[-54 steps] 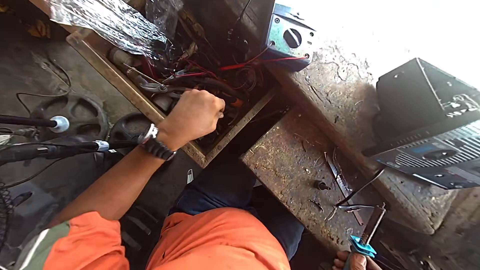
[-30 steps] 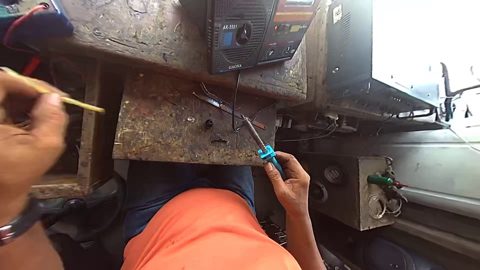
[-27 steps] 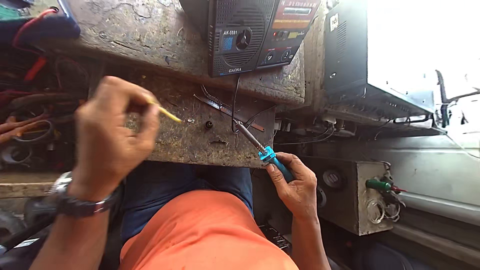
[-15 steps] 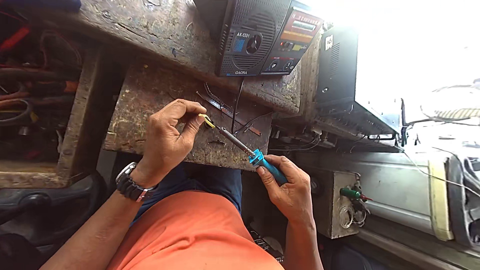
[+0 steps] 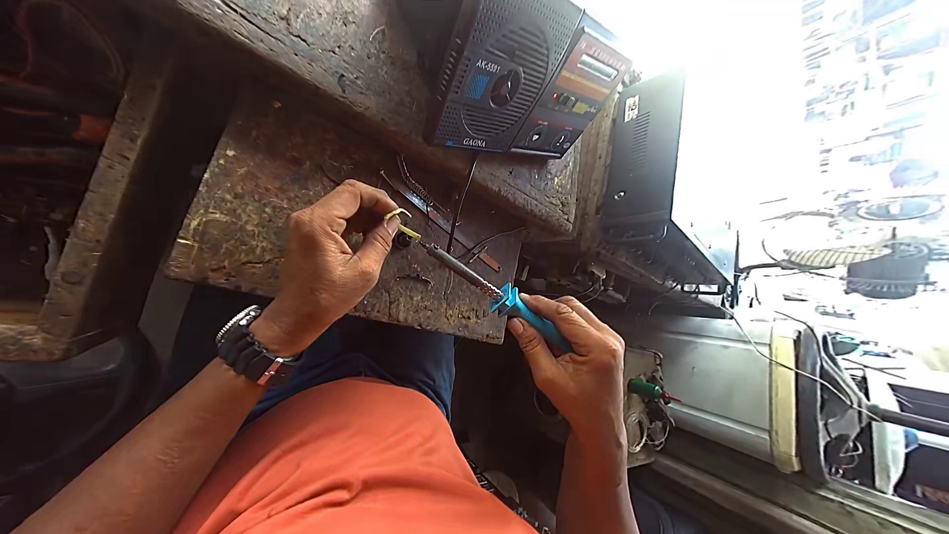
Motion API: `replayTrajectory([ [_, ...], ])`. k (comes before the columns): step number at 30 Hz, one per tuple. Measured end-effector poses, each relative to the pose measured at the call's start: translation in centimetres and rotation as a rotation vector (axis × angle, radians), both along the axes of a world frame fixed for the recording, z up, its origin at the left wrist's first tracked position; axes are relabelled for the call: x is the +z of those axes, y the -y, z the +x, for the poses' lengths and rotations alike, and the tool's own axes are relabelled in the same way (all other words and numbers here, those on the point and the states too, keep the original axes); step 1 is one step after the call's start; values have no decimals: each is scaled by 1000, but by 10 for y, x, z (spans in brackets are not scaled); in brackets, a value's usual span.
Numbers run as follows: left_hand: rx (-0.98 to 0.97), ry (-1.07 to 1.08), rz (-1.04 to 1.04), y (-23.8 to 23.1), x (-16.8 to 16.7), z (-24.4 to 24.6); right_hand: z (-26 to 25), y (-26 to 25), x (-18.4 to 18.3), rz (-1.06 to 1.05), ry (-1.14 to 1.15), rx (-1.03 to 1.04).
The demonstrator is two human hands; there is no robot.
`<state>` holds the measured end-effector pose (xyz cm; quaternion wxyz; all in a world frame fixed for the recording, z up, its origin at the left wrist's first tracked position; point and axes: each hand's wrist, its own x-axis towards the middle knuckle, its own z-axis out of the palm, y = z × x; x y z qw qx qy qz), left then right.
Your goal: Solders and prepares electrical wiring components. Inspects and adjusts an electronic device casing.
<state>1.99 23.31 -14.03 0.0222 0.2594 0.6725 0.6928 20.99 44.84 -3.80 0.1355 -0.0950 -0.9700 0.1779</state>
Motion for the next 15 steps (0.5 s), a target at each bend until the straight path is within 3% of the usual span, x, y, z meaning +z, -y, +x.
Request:
replayTrajectory([
  [9, 1, 1, 30, -3, -3, -7, -8, -5, 10, 57, 12, 42],
  [15, 34, -88, 90, -6, -5, -7, -8, -7, 25, 298, 61, -7],
])
